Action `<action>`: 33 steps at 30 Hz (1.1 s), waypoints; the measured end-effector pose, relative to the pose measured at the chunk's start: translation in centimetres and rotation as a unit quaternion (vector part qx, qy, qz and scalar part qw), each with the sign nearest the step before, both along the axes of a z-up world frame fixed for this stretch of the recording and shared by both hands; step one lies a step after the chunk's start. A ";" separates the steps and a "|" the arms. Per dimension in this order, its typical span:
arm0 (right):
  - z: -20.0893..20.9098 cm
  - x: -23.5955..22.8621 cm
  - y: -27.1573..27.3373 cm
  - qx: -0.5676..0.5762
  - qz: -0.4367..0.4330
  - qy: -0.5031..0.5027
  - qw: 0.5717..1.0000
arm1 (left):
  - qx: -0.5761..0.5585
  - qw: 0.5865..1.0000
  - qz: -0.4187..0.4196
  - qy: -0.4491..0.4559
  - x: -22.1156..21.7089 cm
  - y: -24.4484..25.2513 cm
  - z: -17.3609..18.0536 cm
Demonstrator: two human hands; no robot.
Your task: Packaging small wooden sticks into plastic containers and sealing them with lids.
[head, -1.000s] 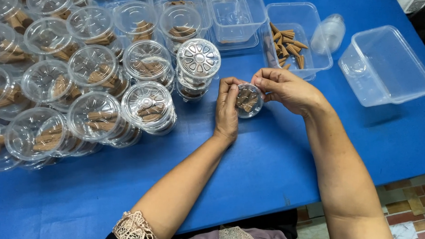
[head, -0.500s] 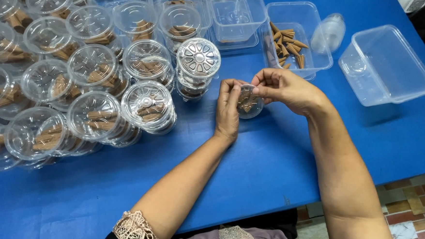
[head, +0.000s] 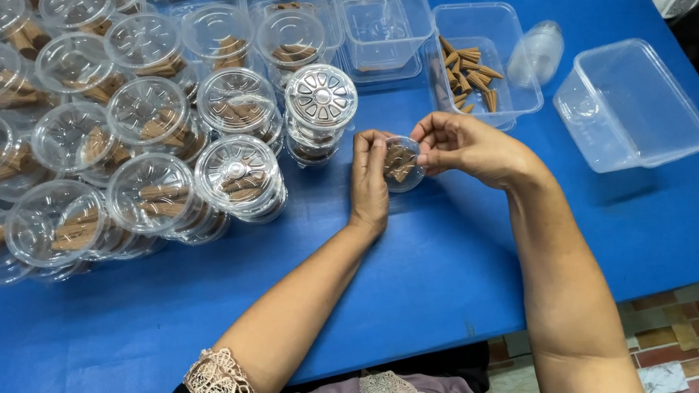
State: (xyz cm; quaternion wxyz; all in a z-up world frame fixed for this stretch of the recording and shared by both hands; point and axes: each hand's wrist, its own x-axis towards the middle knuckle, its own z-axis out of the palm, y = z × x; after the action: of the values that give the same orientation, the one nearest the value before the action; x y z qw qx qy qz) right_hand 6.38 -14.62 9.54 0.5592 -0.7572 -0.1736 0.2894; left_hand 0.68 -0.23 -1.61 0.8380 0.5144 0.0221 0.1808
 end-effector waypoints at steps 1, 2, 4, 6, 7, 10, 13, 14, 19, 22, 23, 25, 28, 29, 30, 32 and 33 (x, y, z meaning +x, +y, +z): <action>0.0 0.0 0.0 0.000 -0.001 0.000 1.000 | 0.000 1.000 -0.001 0.000 -0.1 0.0 0.2; 0.0 0.0 0.1 -0.001 0.001 0.002 1.000 | 0.001 1.000 -0.001 0.000 -0.2 0.0 0.5; 0.2 -0.1 0.2 -0.002 0.002 0.004 1.000 | 0.001 1.000 0.000 0.001 -0.3 0.1 0.8; 0.5 -0.2 0.3 -0.004 0.004 0.009 1.000 | 0.000 1.000 -0.006 -0.007 -0.5 0.1 0.9; 0.5 -0.3 0.3 -0.004 0.004 0.009 1.000 | 0.000 1.000 -0.006 -0.006 -0.5 0.1 0.9; 0.5 -0.2 0.3 -0.002 0.002 0.011 1.000 | 0.006 1.000 -0.006 -0.007 -0.7 0.2 1.3; 0.1 -0.1 0.3 0.014 -0.008 0.016 1.000 | 0.016 1.000 -0.006 -0.005 -1.1 0.3 1.9; -0.2 0.0 0.2 0.030 -0.015 0.018 0.999 | 0.015 1.000 -0.010 -0.006 -1.2 0.2 1.9; -1.1 0.8 0.2 0.077 -0.038 0.023 0.996 | 0.023 0.999 -0.010 -0.031 -0.8 -0.1 0.6; -1.0 0.7 0.2 0.087 -0.052 0.027 0.995 | 0.023 0.999 -0.008 -0.035 -0.5 -0.1 0.1; -1.0 0.6 0.3 0.085 -0.053 0.028 0.995 | 0.024 0.999 -0.009 -0.036 -0.5 -0.1 0.2; -0.8 0.4 0.4 0.083 -0.055 0.029 0.995 | 0.025 0.999 -0.009 -0.038 -0.5 -0.1 0.1; -0.3 0.0 0.7 0.077 -0.053 0.033 0.995 | 0.040 0.998 -0.003 -0.043 -0.5 0.0 0.1; -0.1 -0.1 0.7 0.072 -0.052 0.029 0.996 | 0.041 0.998 -0.007 -0.039 -0.5 0.0 0.1; 0.1 -0.2 0.7 0.068 -0.051 0.025 0.996 | 0.042 0.998 -0.012 -0.035 -0.5 0.0 0.2; -0.2 0.0 0.6 0.064 -0.053 0.022 0.996 | 0.041 0.998 -0.014 -0.039 -1.2 0.1 1.5; -0.4 0.0 0.6 0.060 -0.054 0.019 0.997 | 0.040 0.998 -0.017 -0.043 -1.5 0.1 2.1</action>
State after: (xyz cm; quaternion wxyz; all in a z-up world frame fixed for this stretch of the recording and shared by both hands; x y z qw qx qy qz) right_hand 6.41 -14.06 9.14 0.6214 -0.7251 -0.1388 0.2623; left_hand -0.81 -0.13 0.50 0.8199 0.5393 -0.0301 0.1897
